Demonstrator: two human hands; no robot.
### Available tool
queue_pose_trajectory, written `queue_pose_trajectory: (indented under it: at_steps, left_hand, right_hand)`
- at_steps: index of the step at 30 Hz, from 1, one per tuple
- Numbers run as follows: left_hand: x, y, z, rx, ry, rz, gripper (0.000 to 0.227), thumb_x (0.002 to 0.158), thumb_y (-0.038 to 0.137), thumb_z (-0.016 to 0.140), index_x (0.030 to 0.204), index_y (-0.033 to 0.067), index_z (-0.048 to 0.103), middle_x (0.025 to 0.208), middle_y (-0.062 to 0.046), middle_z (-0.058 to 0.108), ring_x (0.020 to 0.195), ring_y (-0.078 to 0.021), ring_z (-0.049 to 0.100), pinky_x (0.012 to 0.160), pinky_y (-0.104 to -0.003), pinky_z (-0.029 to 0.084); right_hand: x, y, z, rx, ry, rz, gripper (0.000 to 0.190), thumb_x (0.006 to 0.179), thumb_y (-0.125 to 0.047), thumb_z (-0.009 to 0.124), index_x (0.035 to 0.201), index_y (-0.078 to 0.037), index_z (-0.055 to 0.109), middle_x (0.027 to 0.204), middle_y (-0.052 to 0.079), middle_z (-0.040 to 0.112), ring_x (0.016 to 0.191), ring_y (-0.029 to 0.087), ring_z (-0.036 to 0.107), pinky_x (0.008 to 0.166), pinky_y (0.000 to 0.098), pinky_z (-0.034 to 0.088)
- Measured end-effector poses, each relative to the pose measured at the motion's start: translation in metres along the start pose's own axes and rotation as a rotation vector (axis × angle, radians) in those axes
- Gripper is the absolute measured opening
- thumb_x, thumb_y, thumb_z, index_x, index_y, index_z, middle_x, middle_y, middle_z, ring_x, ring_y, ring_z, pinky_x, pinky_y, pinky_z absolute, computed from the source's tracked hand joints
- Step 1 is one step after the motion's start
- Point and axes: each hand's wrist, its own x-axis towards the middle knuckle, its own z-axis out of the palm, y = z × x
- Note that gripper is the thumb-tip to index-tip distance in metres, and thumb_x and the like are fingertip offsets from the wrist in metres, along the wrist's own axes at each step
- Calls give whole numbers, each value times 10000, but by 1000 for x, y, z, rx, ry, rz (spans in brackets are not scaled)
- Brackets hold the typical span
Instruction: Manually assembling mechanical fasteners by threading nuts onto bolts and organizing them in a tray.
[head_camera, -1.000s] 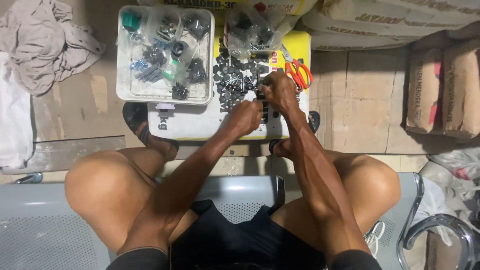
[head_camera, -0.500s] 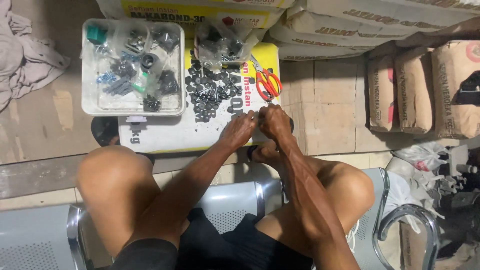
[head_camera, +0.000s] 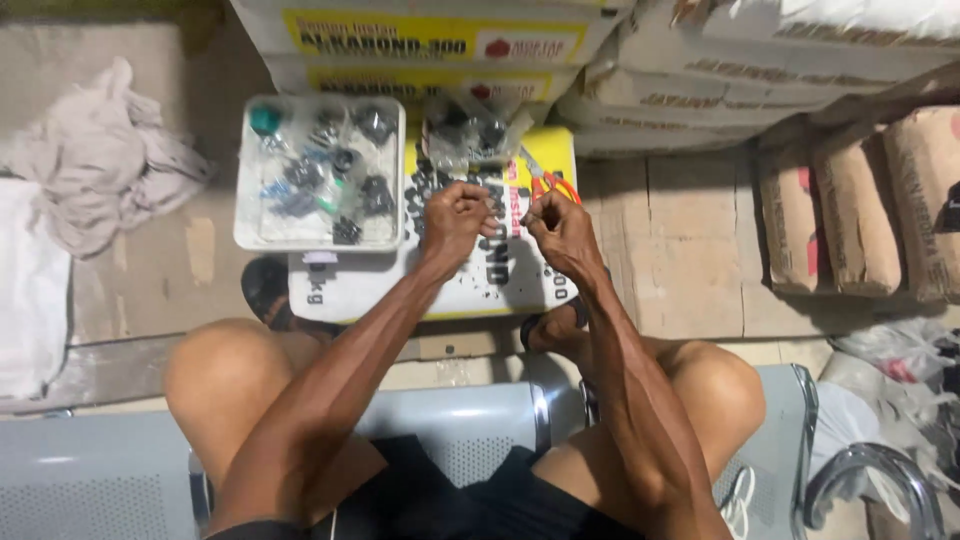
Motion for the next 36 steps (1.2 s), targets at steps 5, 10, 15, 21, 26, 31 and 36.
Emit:
queue_pose_trajectory:
  at_steps: [5,10,15,21,26,31,36]
  left_hand:
    - [-4,91,-16,35,-22,83,191,896,-25,671,1059,-115,628,823,-264,727,625,-218,758,561,-276,689]
    - [-12,111,-24,30,-44,108,214,898,1,683,1069,-110,617,862,-273,739,670,-215,764,600,-291,692]
    - [-6,62,-17,-149,31,24,268,904,29,683,1099,-130,594,894,-302,722,682,-243,757,633,-305,697]
    - [-15,81,-14,-60,26,56,176,906,2,699,1041,-88,633,854,-241,731,670,-205,740,578,-283,682]
    - [-15,85,-11,-71,38,59,171,905,13,698,1035,-84,645,841,-199,724,679,-158,720,600,-254,661]
    - [-13,80,-9,52,42,137,107,911,14,665,997,-49,677,779,-167,722,610,-125,700,549,-246,626]
    - [-7,65,-2,220,-40,264,114,941,-55,617,1025,-43,693,862,-213,734,685,-170,720,624,-262,629]
  right_hand:
    - [-15,-116,-7,294,37,-300,228,927,6,667,1148,58,680,896,191,716,794,172,655,711,327,581]
    - [-23,-133,9,405,55,-347,251,897,-29,778,1118,80,731,831,182,714,708,156,656,642,295,602]
    - [-23,-103,22,359,8,-367,214,978,-24,677,1167,63,725,883,159,728,762,140,665,683,303,599]
    - [-18,-110,25,353,-11,-372,209,975,-14,680,1154,82,731,862,188,731,736,179,694,685,334,610]
    - [-15,-113,29,357,-31,-351,205,975,-10,679,1150,81,737,858,188,725,745,180,695,689,333,608]
    - [-10,-120,23,352,-40,-323,202,975,-17,686,1142,85,736,851,179,721,744,173,691,688,328,611]
    - [-1,-114,23,334,-72,-354,192,985,29,644,1154,91,711,838,198,700,744,230,691,691,361,607]
